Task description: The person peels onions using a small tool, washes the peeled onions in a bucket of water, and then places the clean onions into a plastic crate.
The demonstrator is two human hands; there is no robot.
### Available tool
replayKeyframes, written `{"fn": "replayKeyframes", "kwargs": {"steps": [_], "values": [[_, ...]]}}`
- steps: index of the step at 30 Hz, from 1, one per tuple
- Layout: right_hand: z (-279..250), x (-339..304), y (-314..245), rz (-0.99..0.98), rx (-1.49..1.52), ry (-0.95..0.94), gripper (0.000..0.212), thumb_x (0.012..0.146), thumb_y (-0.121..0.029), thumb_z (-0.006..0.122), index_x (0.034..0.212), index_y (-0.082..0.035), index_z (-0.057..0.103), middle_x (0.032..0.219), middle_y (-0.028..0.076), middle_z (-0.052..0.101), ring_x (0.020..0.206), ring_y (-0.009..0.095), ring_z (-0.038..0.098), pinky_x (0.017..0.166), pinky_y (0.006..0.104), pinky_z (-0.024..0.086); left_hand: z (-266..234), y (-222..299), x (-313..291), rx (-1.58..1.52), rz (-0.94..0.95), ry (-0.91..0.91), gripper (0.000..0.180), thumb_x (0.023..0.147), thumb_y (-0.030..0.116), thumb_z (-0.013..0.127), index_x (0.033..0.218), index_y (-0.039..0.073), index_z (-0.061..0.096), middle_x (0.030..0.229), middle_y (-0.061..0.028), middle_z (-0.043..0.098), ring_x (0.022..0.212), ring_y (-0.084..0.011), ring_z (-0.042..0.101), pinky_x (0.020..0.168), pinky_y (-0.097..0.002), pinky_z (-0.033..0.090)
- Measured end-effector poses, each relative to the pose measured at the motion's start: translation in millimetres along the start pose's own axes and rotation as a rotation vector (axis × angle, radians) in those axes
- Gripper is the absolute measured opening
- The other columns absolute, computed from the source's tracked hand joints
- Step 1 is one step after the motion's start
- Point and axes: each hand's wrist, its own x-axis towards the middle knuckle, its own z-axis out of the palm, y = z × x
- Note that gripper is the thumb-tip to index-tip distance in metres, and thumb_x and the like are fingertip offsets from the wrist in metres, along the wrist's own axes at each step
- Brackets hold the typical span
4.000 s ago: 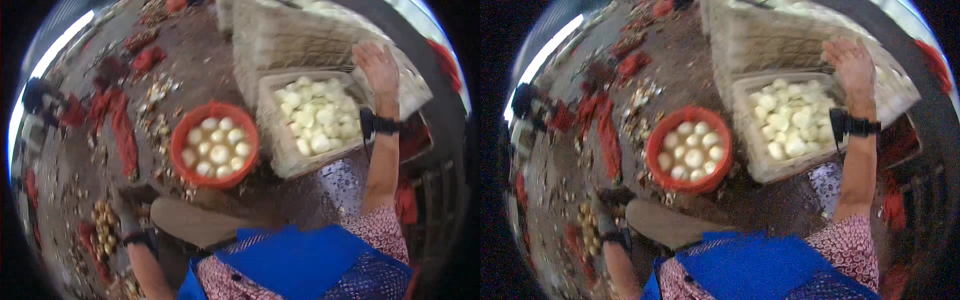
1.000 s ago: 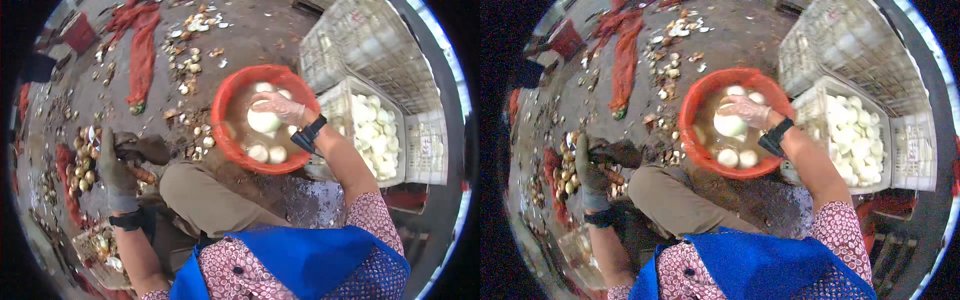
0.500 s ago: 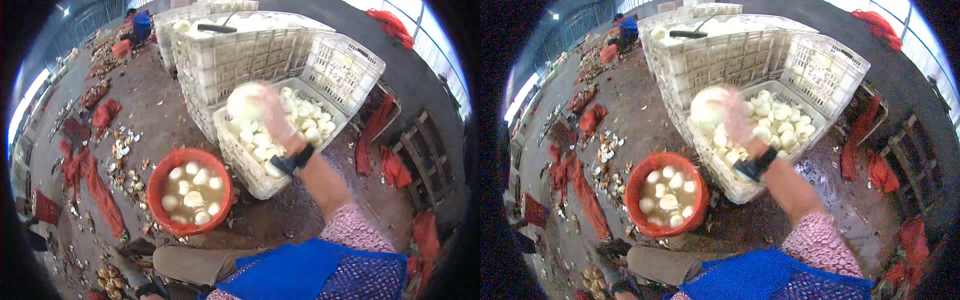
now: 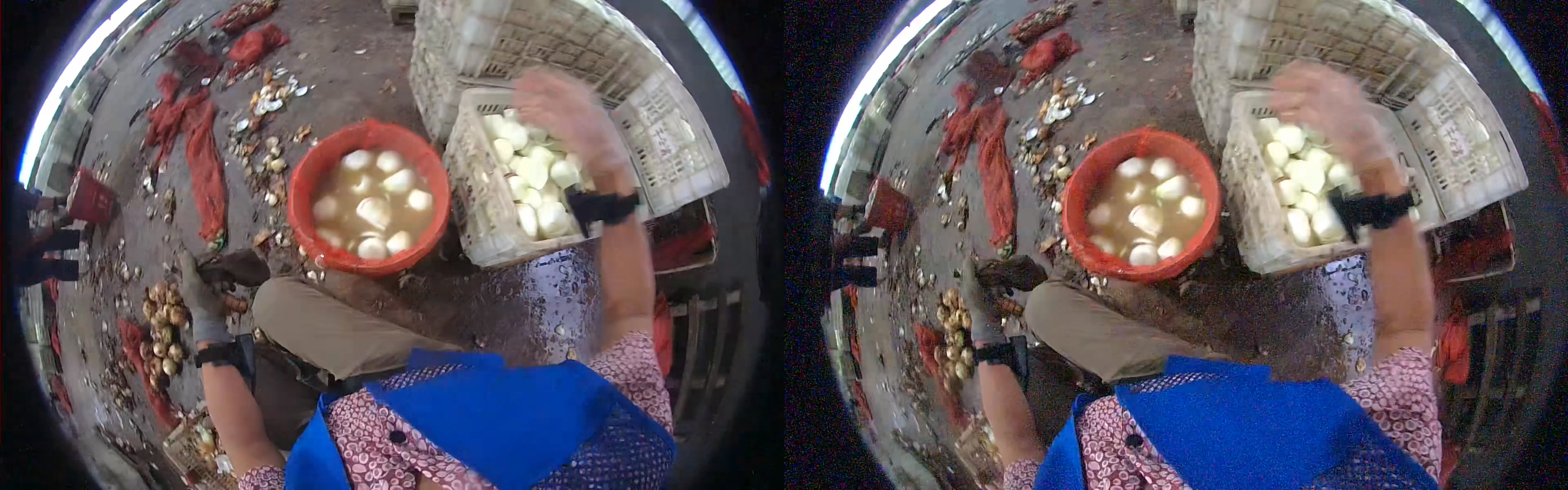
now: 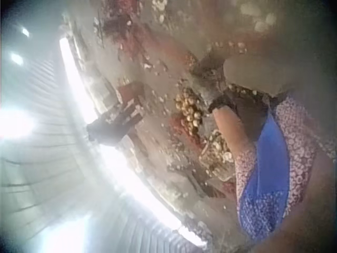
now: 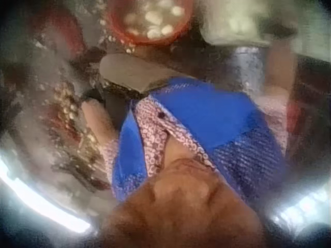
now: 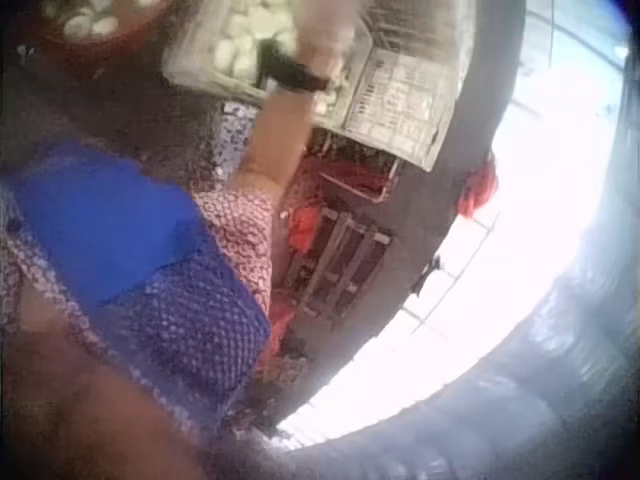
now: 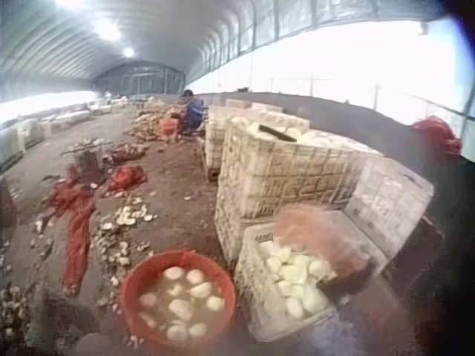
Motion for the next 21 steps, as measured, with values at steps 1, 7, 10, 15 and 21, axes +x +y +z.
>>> {"fn": "replayKeyframes", "kwargs": {"steps": [1, 7, 10, 15, 21], "values": [[17, 11, 56, -0.094, -0.126, -0.224, 0.043, 0.091, -0.025, 0.056, 0.12, 0.007, 0.051, 0.112, 0.018, 0.061, 0.097, 0.025, 0.064, 0.086, 0.0364, 0.053, 10, 26, -12, -0.293, -0.203, -0.07, 0.041, 0.097, 0.041, 0.046, 0.095, 0.004, 0.064, 0.073, -0.0075, 0.064, 0.064, -0.0183, 0.062, 0.059, -0.0314, 0.052], [185, 73, 160, 0.149, -1.197, -0.61, 0.044, 0.073, -0.021, 0.072, 0.107, 0.003, 0.057, 0.104, 0.019, 0.063, 0.1, 0.031, 0.062, 0.086, 0.0356, 0.051, -8, 51, -44, -0.29, -0.046, 0.139, 0.044, 0.097, 0.045, 0.043, 0.091, 0.006, 0.064, 0.076, -0.004, 0.065, 0.059, -0.0151, 0.058, 0.049, -0.0242, 0.046], [206, 80, 209, 0.251, -1.365, -0.638, 0.041, 0.069, -0.02, 0.072, 0.103, 0.0, 0.062, 0.105, 0.018, 0.066, 0.097, 0.033, 0.064, 0.082, 0.0386, 0.052, -32, 41, -41, -0.319, -0.15, 0.086, 0.045, 0.097, 0.047, 0.043, 0.089, 0.007, 0.063, 0.075, -0.0037, 0.065, 0.055, -0.0114, 0.054, 0.046, -0.0229, 0.041], [217, 93, 243, 0.52, -1.232, -0.819, 0.037, 0.067, -0.024, 0.073, 0.098, -0.005, 0.067, 0.098, 0.014, 0.069, 0.089, 0.031, 0.066, 0.079, 0.0383, 0.054, -40, 52, -56, -0.366, -0.132, 0.088, 0.04, 0.097, 0.044, 0.046, 0.093, 0.007, 0.062, 0.079, -0.004, 0.065, 0.059, -0.0116, 0.056, 0.048, -0.0244, 0.044], [226, 101, 193, 0.277, -0.879, -1.028, 0.035, 0.067, -0.032, 0.074, 0.089, -0.005, 0.068, 0.084, 0.013, 0.069, 0.076, 0.029, 0.063, 0.069, 0.0412, 0.05, -36, 63, -62, -0.417, -0.105, 0.142, 0.034, 0.098, 0.039, 0.048, 0.098, 0.007, 0.061, 0.081, -0.002, 0.063, 0.069, -0.0115, 0.059, 0.062, -0.0246, 0.048]]}}
